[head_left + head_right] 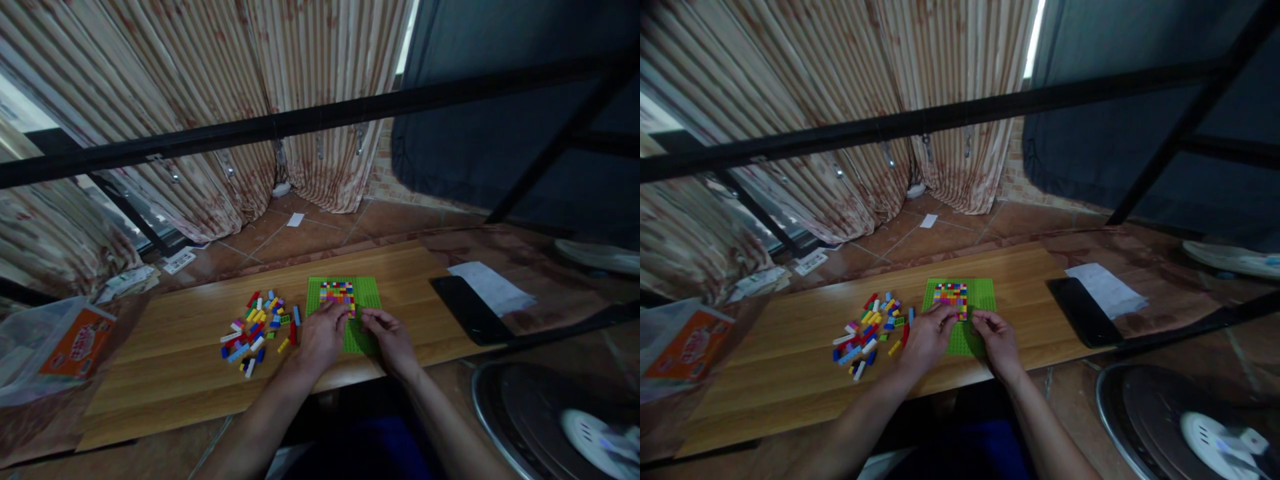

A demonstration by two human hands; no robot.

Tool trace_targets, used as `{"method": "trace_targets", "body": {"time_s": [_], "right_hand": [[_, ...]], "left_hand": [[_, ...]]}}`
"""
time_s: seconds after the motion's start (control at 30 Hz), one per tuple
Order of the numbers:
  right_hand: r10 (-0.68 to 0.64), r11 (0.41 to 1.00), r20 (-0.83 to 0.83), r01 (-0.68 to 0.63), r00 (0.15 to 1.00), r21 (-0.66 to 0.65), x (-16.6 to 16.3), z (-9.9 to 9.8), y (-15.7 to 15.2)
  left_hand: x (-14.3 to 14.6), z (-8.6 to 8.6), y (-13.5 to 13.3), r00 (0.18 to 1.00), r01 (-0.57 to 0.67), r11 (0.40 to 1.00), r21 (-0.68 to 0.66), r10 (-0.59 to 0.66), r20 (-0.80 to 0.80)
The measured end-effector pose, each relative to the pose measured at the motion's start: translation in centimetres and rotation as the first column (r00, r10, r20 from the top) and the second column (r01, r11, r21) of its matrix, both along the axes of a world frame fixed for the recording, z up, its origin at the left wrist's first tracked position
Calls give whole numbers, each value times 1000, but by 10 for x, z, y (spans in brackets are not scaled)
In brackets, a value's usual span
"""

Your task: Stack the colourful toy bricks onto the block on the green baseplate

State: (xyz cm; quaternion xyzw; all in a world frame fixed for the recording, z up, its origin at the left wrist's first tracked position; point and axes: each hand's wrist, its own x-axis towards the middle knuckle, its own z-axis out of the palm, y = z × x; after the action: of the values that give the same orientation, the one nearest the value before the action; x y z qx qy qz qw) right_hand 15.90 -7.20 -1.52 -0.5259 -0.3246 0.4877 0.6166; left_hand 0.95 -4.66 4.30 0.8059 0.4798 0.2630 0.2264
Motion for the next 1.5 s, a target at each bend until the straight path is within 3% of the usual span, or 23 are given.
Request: {"method": "trace_targets", "body": {"time_s": [0.23, 0.7, 1.0, 1.5], "right_hand": [[20, 1000, 9, -20, 1000, 9, 1, -1, 0], [13, 1000, 8, -13, 1000, -13, 0, -2, 0], [35, 999, 49, -35, 998, -3, -2, -2, 1], [84, 996, 134, -81, 987, -23, -3, -7, 2]], "left_hand": [[6, -8, 7, 980, 40, 995, 87, -22, -200], [6, -15, 12, 988, 66, 989, 129, -47, -146], [6, -18, 7, 961, 89, 972, 217, -27, -277], [13, -36, 0, 954, 94, 926, 365, 20, -298]]}}
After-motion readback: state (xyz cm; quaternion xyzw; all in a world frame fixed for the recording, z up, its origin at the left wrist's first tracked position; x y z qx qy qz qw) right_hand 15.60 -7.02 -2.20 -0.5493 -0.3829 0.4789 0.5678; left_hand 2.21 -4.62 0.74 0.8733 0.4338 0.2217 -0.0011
